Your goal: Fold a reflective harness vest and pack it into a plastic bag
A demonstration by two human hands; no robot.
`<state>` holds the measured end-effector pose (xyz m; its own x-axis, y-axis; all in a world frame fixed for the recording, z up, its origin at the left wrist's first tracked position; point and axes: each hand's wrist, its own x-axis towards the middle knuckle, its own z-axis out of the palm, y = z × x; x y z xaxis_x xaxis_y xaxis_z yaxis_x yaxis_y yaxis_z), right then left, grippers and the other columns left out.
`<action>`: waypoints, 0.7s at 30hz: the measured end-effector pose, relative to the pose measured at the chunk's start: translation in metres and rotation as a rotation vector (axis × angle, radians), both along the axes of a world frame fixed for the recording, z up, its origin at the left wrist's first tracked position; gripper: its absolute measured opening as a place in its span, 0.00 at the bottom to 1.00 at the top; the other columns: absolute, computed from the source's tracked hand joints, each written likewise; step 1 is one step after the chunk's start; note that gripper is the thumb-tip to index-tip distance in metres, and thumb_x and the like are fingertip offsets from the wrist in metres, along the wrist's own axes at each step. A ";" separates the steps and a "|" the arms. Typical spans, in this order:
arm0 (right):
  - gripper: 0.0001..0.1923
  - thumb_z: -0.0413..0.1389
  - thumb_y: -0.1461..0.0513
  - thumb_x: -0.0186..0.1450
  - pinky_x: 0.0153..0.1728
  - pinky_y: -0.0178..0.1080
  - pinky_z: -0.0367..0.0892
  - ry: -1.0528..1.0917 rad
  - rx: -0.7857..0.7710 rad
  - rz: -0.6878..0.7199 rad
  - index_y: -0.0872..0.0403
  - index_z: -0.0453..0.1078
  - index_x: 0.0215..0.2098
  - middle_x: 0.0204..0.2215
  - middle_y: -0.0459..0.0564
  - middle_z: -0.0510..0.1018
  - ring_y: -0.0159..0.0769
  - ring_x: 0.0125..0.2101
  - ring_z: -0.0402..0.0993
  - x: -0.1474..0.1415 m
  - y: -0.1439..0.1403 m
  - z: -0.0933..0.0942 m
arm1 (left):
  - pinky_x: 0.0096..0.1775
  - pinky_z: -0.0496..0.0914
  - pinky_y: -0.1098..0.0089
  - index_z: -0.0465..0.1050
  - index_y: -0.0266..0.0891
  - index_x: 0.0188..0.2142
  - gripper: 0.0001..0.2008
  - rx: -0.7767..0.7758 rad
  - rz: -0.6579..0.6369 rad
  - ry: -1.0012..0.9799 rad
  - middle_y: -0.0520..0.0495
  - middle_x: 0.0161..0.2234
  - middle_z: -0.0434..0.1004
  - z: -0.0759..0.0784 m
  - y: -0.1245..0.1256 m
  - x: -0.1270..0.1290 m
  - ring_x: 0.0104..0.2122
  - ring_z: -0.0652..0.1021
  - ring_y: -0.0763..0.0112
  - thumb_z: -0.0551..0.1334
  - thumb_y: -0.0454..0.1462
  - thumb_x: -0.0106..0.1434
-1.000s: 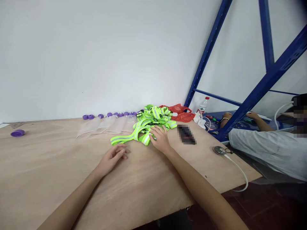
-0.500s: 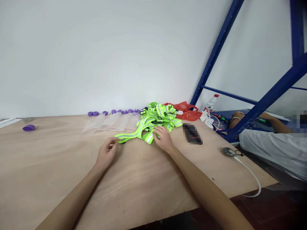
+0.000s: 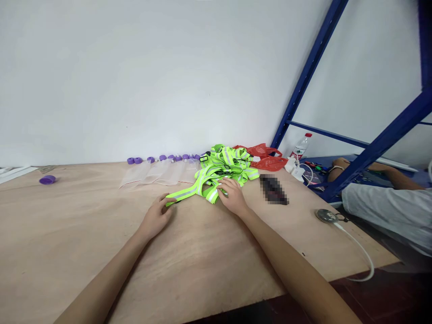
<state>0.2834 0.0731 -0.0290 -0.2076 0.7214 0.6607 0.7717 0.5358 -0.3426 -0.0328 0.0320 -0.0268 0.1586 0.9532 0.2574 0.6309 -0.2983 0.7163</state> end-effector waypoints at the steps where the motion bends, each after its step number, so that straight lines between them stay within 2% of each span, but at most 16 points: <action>1: 0.11 0.52 0.62 0.68 0.60 0.55 0.60 0.001 0.001 -0.002 0.48 0.77 0.36 0.47 0.51 0.82 0.47 0.56 0.72 0.000 0.000 0.000 | 0.58 0.67 0.51 0.79 0.43 0.46 0.16 -0.004 -0.009 0.013 0.40 0.59 0.70 0.001 0.000 0.000 0.59 0.72 0.49 0.59 0.44 0.62; 5: 0.10 0.53 0.61 0.68 0.59 0.55 0.61 -0.005 0.001 -0.003 0.48 0.77 0.36 0.48 0.51 0.82 0.47 0.56 0.72 0.001 0.000 0.000 | 0.56 0.68 0.53 0.81 0.45 0.41 0.14 -0.017 -0.050 0.048 0.42 0.53 0.77 0.008 -0.003 0.002 0.54 0.75 0.49 0.59 0.45 0.62; 11: 0.11 0.52 0.61 0.68 0.59 0.56 0.61 -0.019 -0.008 0.005 0.47 0.77 0.36 0.47 0.52 0.83 0.49 0.56 0.72 0.002 0.000 0.000 | 0.51 0.70 0.56 0.81 0.45 0.39 0.12 -0.029 -0.072 0.015 0.43 0.49 0.80 0.012 -0.005 0.002 0.47 0.78 0.52 0.62 0.44 0.59; 17: 0.10 0.53 0.61 0.68 0.60 0.55 0.59 -0.034 -0.018 -0.004 0.49 0.77 0.36 0.48 0.52 0.82 0.47 0.57 0.72 0.002 0.002 -0.001 | 0.44 0.72 0.61 0.80 0.43 0.37 0.13 -0.049 -0.021 -0.089 0.45 0.43 0.83 0.011 -0.007 0.004 0.40 0.80 0.57 0.59 0.44 0.61; 21: 0.09 0.53 0.62 0.67 0.62 0.57 0.54 -0.050 -0.041 -0.040 0.49 0.76 0.37 0.50 0.52 0.82 0.49 0.58 0.70 0.005 0.003 -0.003 | 0.39 0.72 0.65 0.77 0.41 0.39 0.14 -0.061 0.022 -0.177 0.46 0.40 0.82 0.012 -0.009 0.007 0.35 0.80 0.62 0.57 0.45 0.62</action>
<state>0.2883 0.0757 -0.0320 -0.2100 0.7562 0.6197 0.8093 0.4901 -0.3238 -0.0258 0.0227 -0.0148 0.0953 0.9706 0.2211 0.4994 -0.2387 0.8328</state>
